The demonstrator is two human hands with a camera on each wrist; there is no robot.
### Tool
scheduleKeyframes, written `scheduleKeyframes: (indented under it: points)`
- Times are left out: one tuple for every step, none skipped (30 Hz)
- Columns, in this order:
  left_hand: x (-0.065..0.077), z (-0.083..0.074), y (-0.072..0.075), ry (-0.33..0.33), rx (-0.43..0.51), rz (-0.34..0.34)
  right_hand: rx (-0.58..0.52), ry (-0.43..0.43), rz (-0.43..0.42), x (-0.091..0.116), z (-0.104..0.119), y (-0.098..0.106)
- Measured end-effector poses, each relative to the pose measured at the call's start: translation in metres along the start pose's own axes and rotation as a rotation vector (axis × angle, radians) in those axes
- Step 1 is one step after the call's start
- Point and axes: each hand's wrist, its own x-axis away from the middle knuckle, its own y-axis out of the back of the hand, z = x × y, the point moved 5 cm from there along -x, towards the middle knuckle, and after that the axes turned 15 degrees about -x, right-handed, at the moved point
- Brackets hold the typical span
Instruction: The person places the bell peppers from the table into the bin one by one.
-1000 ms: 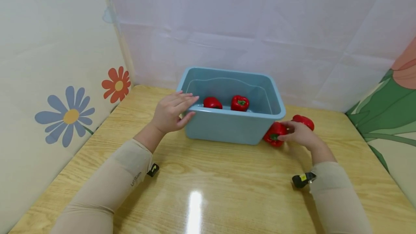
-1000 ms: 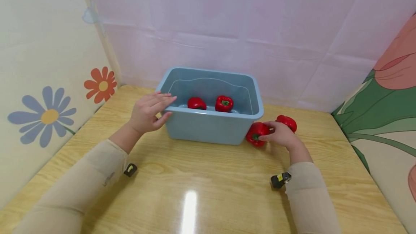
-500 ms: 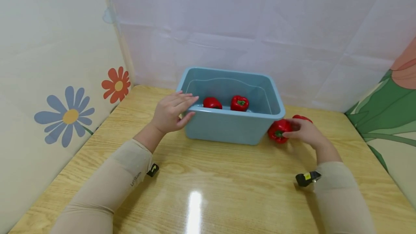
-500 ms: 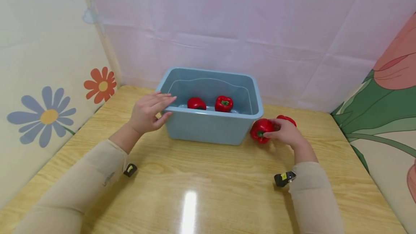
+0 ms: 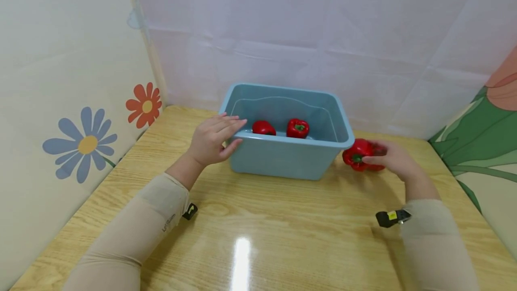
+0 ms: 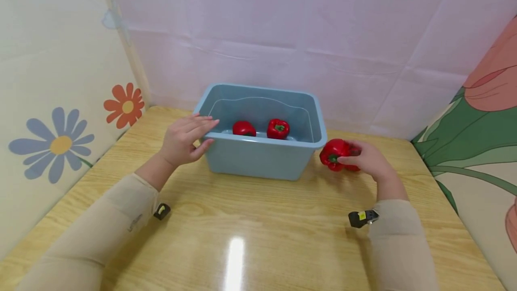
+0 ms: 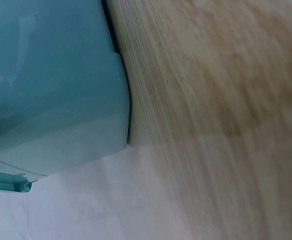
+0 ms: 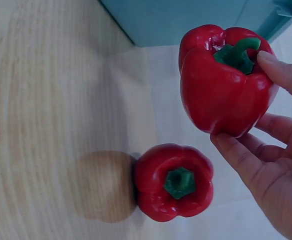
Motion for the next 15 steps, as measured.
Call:
scheduleKeyframes:
  points:
    - [0.0,0.0,0.0,0.001,-0.001,-0.001,0.001,-0.009,-0.001,0.001,0.001,0.001]
    - [0.0,0.0,0.0,0.002,-0.001,-0.002,0.001,-0.017,-0.002,0.001,0.001,0.002]
    - [0.0,0.0,0.0,0.002,-0.001,-0.003,-0.002,-0.025,-0.002,0.002,0.002,0.003]
    - [0.0,0.0,0.0,0.003,-0.002,-0.003,-0.009,-0.029,-0.002,0.003,0.003,0.004]
    - [0.0,0.0,0.0,0.003,-0.003,-0.004,-0.01,-0.03,-0.004,0.003,0.003,0.005]
    - [0.0,0.0,0.0,0.004,-0.003,-0.005,-0.019,-0.031,-0.003,0.004,0.004,0.006]
    - [0.0,0.0,0.0,0.005,-0.002,-0.006,-0.022,-0.03,-0.005,0.004,0.005,0.007]
    - [0.0,0.0,0.0,0.005,-0.002,-0.006,-0.026,-0.028,-0.006,0.005,0.006,0.008]
    - [0.0,0.0,0.0,0.006,-0.001,-0.006,-0.027,-0.028,-0.008,0.005,0.007,0.008]
    - [0.0,0.0,0.0,0.007,-0.002,-0.006,-0.032,-0.026,-0.007,0.005,0.008,0.009]
    - [0.0,0.0,0.0,0.007,-0.002,-0.006,-0.036,-0.027,-0.008,0.006,0.009,0.009]
    - [0.0,0.0,0.0,0.007,0.0,-0.006,-0.037,-0.028,-0.009,0.006,0.01,0.01]
    - [0.0,0.0,0.0,0.006,0.002,-0.007,-0.038,-0.028,-0.011,0.006,0.011,0.011]
    - [0.0,0.0,0.0,0.006,0.003,-0.006,-0.039,-0.029,-0.015,0.007,0.012,0.012]
    - [0.0,0.0,0.0,0.005,0.004,-0.007,-0.042,-0.028,-0.019,0.008,0.013,0.013]
